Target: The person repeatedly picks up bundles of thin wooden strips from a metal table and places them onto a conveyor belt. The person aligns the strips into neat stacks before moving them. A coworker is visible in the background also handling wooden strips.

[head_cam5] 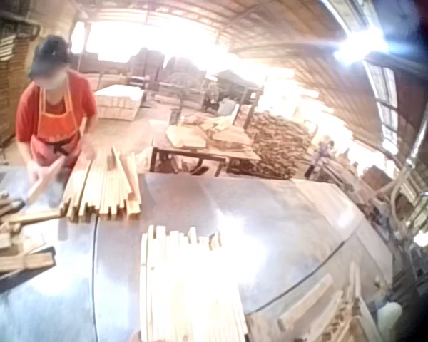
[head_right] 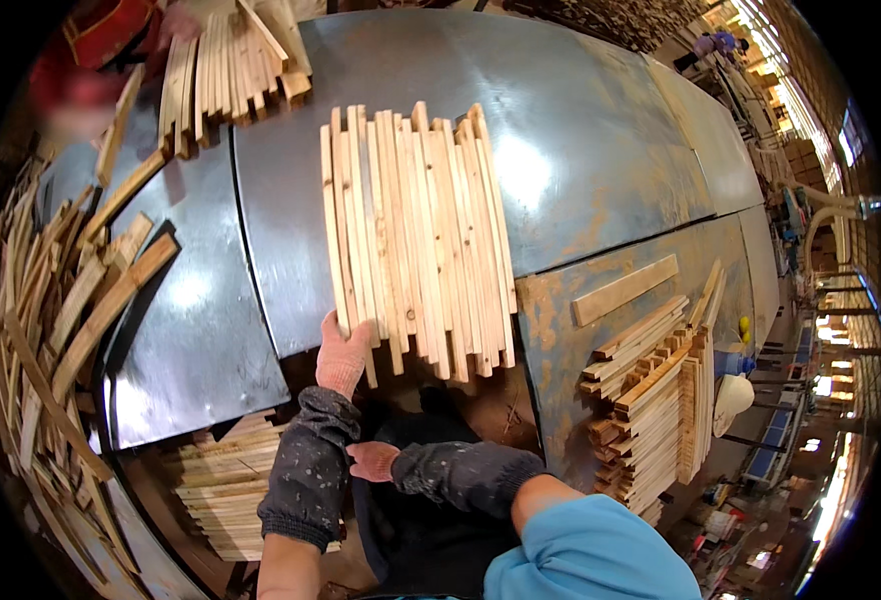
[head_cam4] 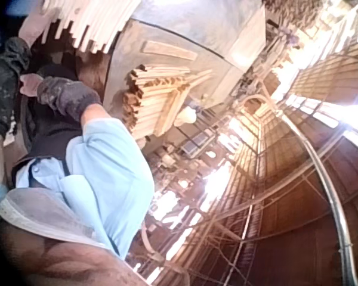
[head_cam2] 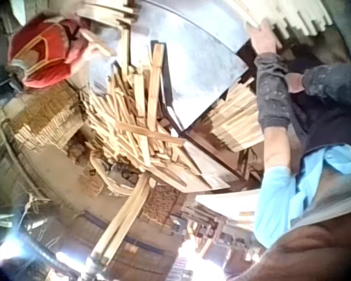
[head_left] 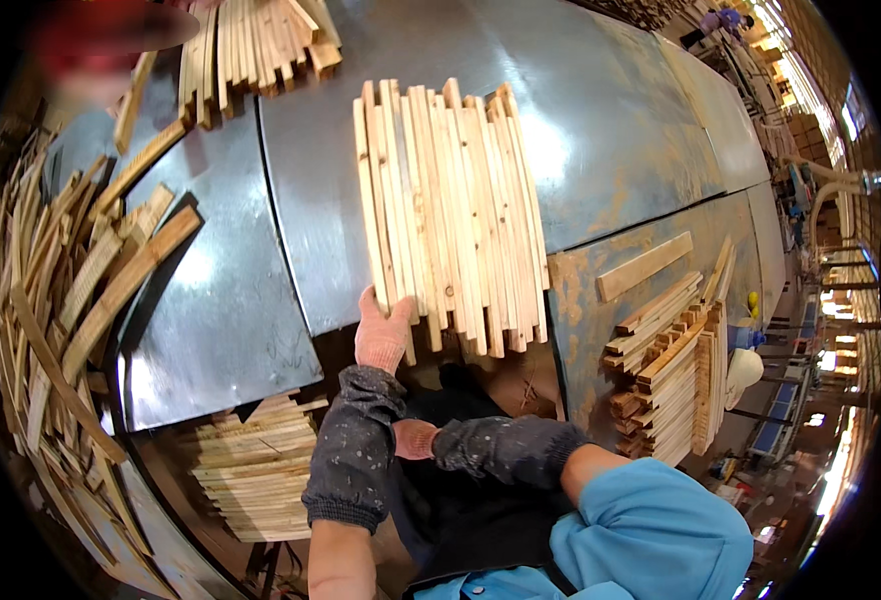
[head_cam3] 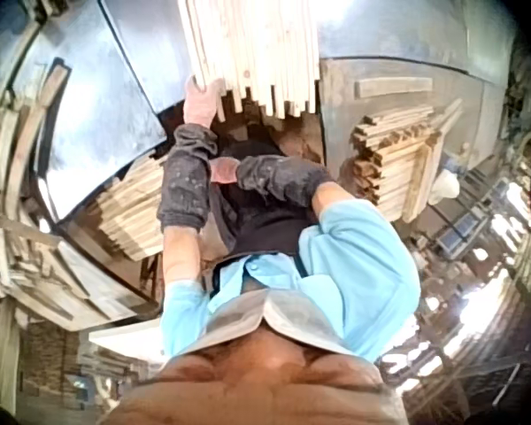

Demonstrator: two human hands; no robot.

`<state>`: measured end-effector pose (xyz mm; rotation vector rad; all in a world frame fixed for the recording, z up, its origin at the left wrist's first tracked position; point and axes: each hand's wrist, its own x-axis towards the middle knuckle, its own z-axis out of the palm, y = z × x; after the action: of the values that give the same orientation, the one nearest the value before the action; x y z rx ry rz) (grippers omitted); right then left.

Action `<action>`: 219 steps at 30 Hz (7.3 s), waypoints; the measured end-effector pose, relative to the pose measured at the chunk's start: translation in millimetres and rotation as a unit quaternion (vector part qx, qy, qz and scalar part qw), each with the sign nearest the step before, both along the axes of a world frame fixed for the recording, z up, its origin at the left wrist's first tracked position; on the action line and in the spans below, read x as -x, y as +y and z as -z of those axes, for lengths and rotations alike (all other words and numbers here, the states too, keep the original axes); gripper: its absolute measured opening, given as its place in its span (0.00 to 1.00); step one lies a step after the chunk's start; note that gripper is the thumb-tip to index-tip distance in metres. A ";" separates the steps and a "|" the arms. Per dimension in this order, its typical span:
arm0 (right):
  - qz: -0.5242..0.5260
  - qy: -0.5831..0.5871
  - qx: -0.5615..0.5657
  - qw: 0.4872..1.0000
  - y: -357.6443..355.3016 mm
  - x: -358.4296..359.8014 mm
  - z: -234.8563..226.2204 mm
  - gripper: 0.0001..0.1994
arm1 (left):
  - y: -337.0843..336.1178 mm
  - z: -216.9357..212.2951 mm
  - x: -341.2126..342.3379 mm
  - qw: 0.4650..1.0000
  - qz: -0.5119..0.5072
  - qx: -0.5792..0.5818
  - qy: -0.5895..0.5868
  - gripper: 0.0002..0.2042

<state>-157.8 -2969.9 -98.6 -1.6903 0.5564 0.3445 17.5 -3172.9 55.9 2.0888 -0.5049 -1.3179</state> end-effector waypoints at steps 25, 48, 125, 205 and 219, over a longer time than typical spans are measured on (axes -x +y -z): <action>0.397 0.000 -0.160 0.904 -281.9 -26.1 -226.1 0.48 | 92.5 -70.6 94.7 0.969 -0.171 0.132 0.123 0.26; 0.622 -0.104 -0.267 0.729 -294.4 234.2 -268.7 0.26 | 34.4 72.4 10.4 0.990 0.112 0.064 -0.056 0.41; 0.493 0.052 -0.102 0.863 -352.5 199.7 -102.6 0.51 | 46.8 -42.1 240.4 0.945 -0.083 -0.092 0.302 0.17; 0.476 0.200 0.233 0.824 -439.1 226.7 -153.6 0.21 | -57.3 -28.6 -5.4 0.966 0.066 -0.008 -0.251 0.44; 0.449 0.205 0.178 0.851 -482.4 130.6 -93.9 0.37 | -108.7 68.5 -50.8 0.872 0.271 0.012 -0.407 0.38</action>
<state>-288.4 -3452.2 -4.8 -1.4981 1.7324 -0.1053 68.3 -3281.6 -12.7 2.5230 -1.5417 -0.5841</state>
